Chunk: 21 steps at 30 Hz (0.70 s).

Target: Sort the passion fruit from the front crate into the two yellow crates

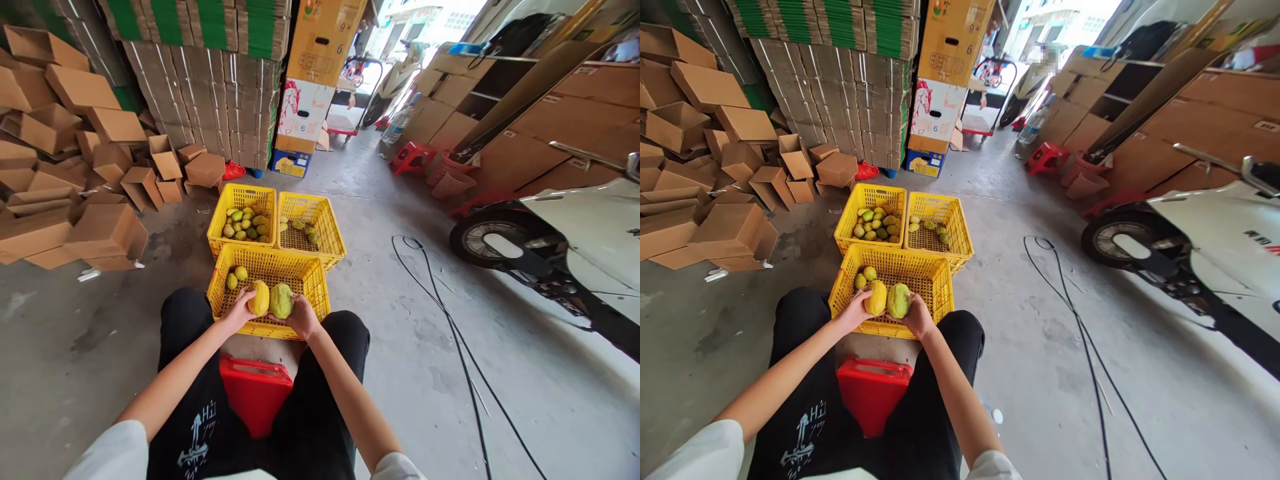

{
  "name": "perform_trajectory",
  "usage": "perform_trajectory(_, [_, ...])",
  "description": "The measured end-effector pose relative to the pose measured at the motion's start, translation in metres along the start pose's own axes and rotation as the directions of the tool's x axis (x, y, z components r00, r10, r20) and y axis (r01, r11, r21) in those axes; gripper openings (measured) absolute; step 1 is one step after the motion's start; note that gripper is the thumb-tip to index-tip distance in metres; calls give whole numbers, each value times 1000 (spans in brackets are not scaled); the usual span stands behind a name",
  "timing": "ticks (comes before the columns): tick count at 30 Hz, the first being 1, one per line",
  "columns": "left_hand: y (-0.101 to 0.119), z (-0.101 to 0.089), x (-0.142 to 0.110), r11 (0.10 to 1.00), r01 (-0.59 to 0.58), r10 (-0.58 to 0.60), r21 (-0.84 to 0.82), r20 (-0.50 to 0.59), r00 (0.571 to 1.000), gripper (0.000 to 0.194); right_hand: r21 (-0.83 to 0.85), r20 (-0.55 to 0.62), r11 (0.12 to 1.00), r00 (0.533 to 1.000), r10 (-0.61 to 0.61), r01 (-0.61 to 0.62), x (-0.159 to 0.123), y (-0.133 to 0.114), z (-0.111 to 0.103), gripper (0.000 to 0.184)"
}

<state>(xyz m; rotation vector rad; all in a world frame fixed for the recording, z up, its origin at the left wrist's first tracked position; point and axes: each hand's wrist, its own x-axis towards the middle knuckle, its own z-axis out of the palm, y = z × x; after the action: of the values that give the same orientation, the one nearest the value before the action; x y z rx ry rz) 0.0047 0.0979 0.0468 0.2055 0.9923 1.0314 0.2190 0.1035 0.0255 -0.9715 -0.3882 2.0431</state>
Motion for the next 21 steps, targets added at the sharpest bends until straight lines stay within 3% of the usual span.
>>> perform_trajectory(6, [3,-19,-5,999,22,-26,47,68,997,44,-79,30,997,1000,-3,6,1,9,2,43])
perform_trajectory(10, [5,-23,-10,999,22,-23,32,35,999,52,-97,51,994,998,46,-41,2,14,2,40])
perform_trajectory(16, [1,-12,-8,998,44,-44,48,7,999,47,-47,-13,998,999,37,-38,3,13,2,42])
perform_trajectory(21, [-7,7,5,996,42,-49,-77,-101,994,48,-4,-53,999,997,54,-54,8,12,-1,36])
